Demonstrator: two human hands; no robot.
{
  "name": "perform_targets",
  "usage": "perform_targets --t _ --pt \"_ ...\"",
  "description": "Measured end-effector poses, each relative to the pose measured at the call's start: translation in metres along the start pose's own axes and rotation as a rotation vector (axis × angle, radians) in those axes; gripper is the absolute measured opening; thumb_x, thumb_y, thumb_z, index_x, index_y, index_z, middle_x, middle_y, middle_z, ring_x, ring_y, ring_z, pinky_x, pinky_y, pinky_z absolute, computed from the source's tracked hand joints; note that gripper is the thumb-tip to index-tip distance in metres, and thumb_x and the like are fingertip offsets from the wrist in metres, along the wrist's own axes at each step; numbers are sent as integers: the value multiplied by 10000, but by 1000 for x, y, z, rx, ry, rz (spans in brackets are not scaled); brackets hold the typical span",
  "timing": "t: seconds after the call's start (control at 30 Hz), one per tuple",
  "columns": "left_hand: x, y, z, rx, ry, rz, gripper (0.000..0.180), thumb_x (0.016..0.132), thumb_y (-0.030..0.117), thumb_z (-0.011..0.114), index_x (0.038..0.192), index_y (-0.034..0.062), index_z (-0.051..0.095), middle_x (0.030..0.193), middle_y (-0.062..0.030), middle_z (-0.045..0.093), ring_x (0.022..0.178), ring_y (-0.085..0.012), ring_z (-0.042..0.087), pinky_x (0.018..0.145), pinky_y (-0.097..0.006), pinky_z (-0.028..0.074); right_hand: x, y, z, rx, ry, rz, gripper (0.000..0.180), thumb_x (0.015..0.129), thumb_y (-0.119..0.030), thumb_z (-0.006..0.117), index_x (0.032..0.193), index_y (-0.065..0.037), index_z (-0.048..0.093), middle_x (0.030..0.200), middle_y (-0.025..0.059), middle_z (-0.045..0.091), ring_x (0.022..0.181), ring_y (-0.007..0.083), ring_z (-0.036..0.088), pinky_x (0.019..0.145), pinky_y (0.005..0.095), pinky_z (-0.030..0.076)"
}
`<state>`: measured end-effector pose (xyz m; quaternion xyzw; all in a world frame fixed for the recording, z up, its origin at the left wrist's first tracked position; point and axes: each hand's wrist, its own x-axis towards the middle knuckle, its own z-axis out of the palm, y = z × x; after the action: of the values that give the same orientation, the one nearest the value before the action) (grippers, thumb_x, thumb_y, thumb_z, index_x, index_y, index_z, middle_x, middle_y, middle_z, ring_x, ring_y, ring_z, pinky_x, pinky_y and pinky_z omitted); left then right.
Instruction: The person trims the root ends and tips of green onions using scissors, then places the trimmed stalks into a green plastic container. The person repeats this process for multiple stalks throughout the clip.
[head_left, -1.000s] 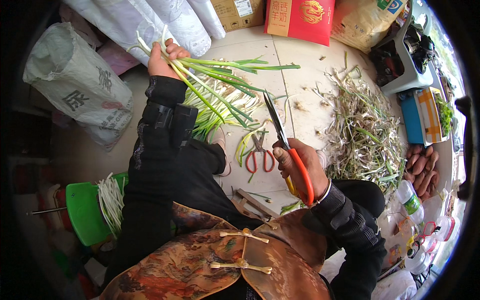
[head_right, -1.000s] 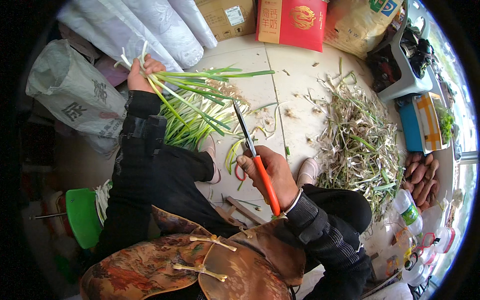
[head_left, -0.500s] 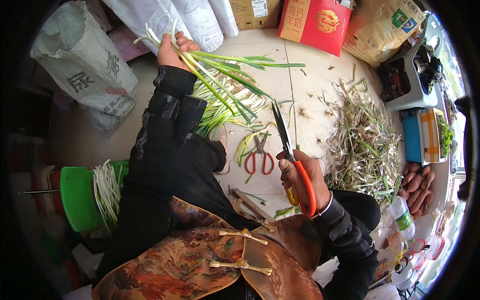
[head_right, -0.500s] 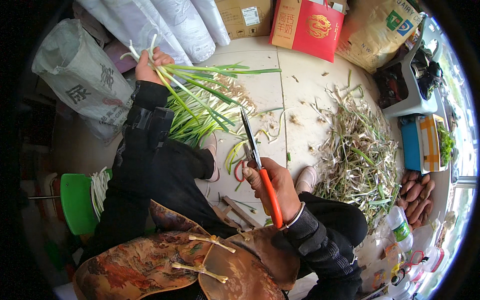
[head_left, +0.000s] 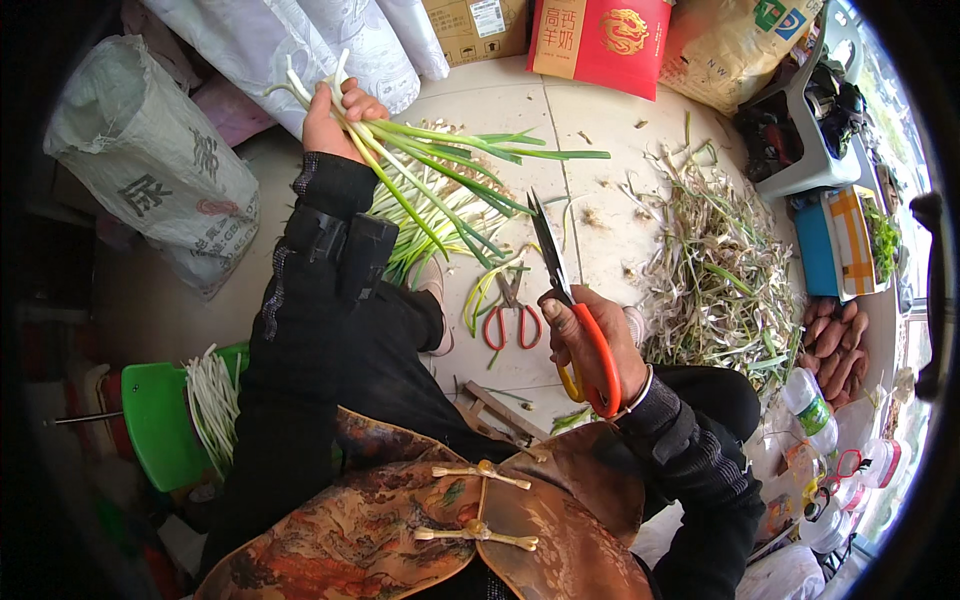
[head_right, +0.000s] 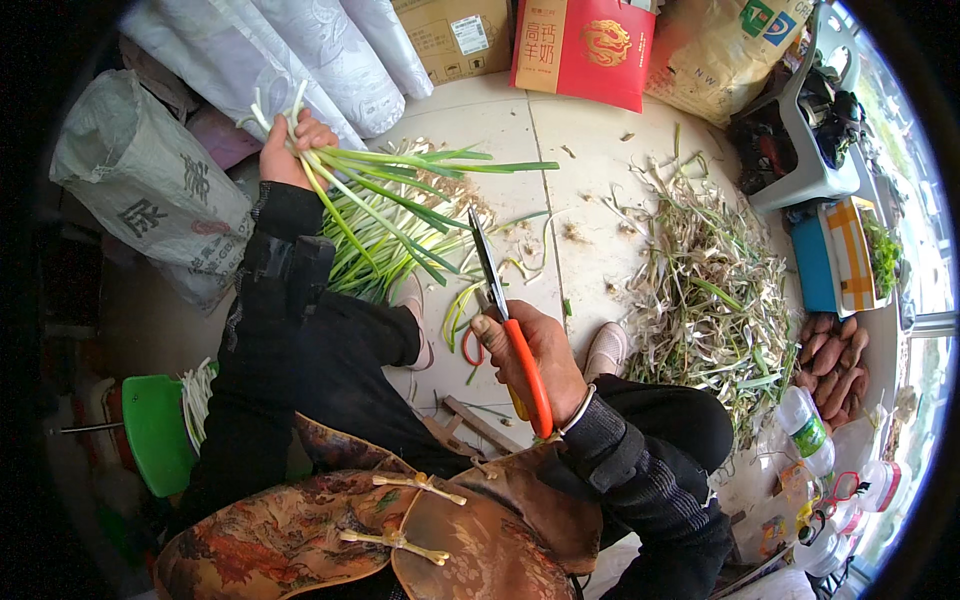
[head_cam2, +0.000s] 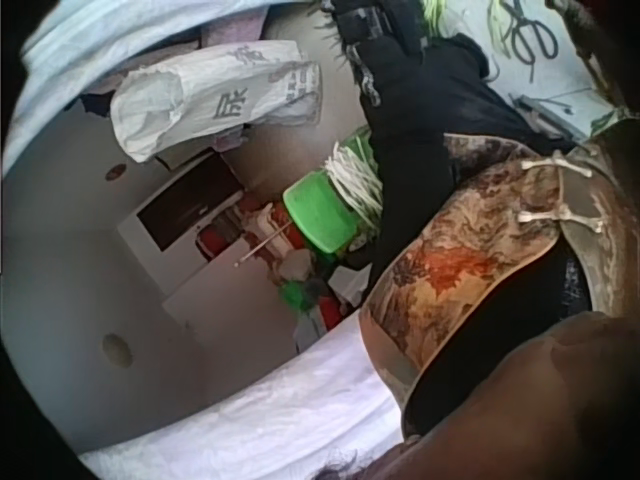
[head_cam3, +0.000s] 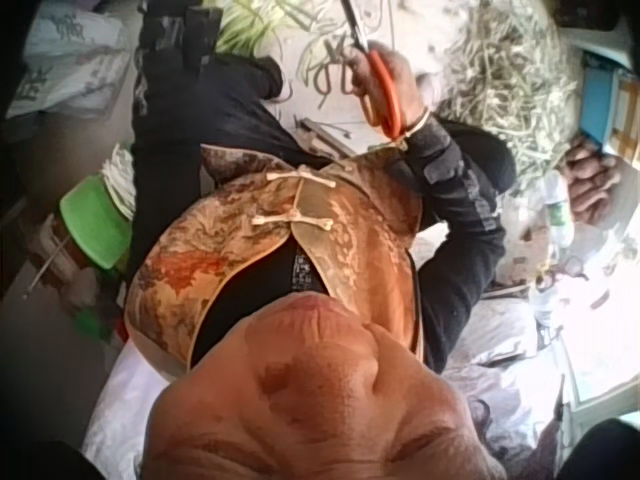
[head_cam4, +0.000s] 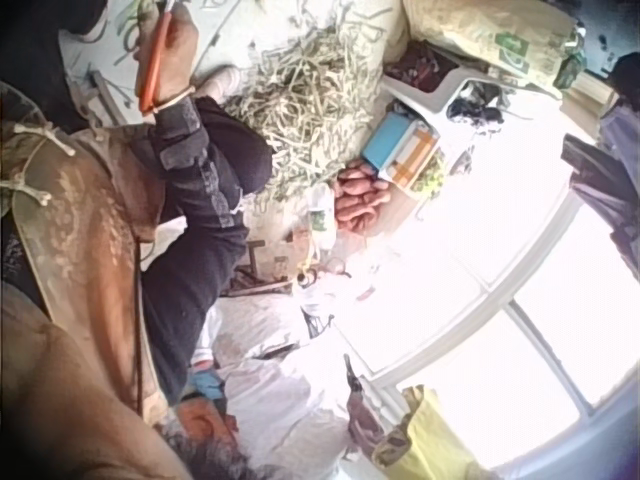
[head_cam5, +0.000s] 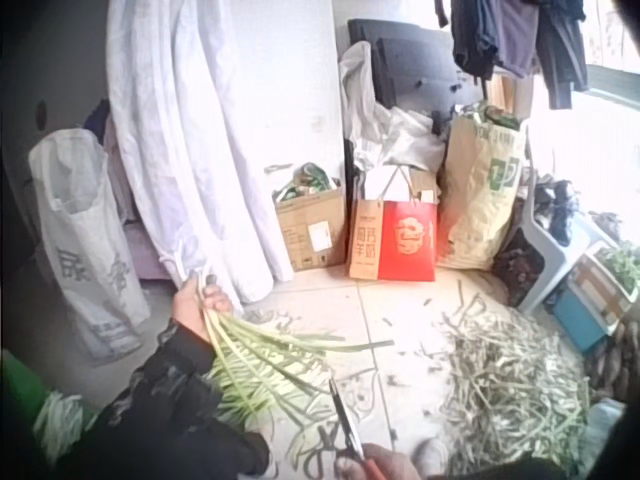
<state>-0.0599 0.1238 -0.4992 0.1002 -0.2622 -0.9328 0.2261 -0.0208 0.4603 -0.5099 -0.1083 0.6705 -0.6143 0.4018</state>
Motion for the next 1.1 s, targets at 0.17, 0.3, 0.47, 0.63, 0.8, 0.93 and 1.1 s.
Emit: perform_targets --t 0.17,0.3,0.47,0.63,0.8,0.93,1.1 --pt "1 2 -2 -48 21 -9 334 960 362 376 921 40 455 655 13 375 535 -102 383 590 -281 385 -5 -4 -1 13 8 -33 327 887 -338 593 885 -13 556 583 0 508 468 75 484 452 210 412" --pt "3 9 -8 -58 66 28 322 954 365 369 887 61 451 639 19 382 527 -99 390 578 -281 390 -4 -5 -4 27 89 -94 311 892 -311 588 935 -4 563 586 6 521 475 84 493 447 207 397" --pt "7 18 -16 -74 137 74 359 962 386 327 862 60 440 616 10 388 519 -116 396 574 -296 407 -3 -8 -17 88 188 -115 316 907 -292 564 971 15 535 604 22 528 524 93 497 497 210 402" --pt "8 22 -21 -63 144 75 382 967 400 299 841 62 425 608 9 379 512 -124 395 575 -305 411 -5 -8 -24 18 222 -134 370 913 -328 546 984 34 518 592 22 507 526 96 496 485 208 395" --pt "9 19 -14 -18 171 72 404 959 423 313 792 76 434 617 9 417 500 -118 399 563 -297 407 -3 -4 -25 33 234 -148 253 888 -259 588 904 -8 557 634 2 524 547 69 503 480 205 413" --pt "0 8 2 145 65 135 331 949 387 403 825 89 477 611 -11 451 552 -152 466 581 -316 430 -2 -2 -21 28 245 -165 233 892 -230 570 902 1 549 589 6 504 501 78 491 458 210 397" --pt "-8 -12 18 594 9 404 389 944 414 421 919 29 471 559 -69 485 488 -172 499 481 -301 436 -4 0 -19 20 228 -169 317 879 -314 603 910 -4 545 596 -1 498 497 85 492 457 211 399"
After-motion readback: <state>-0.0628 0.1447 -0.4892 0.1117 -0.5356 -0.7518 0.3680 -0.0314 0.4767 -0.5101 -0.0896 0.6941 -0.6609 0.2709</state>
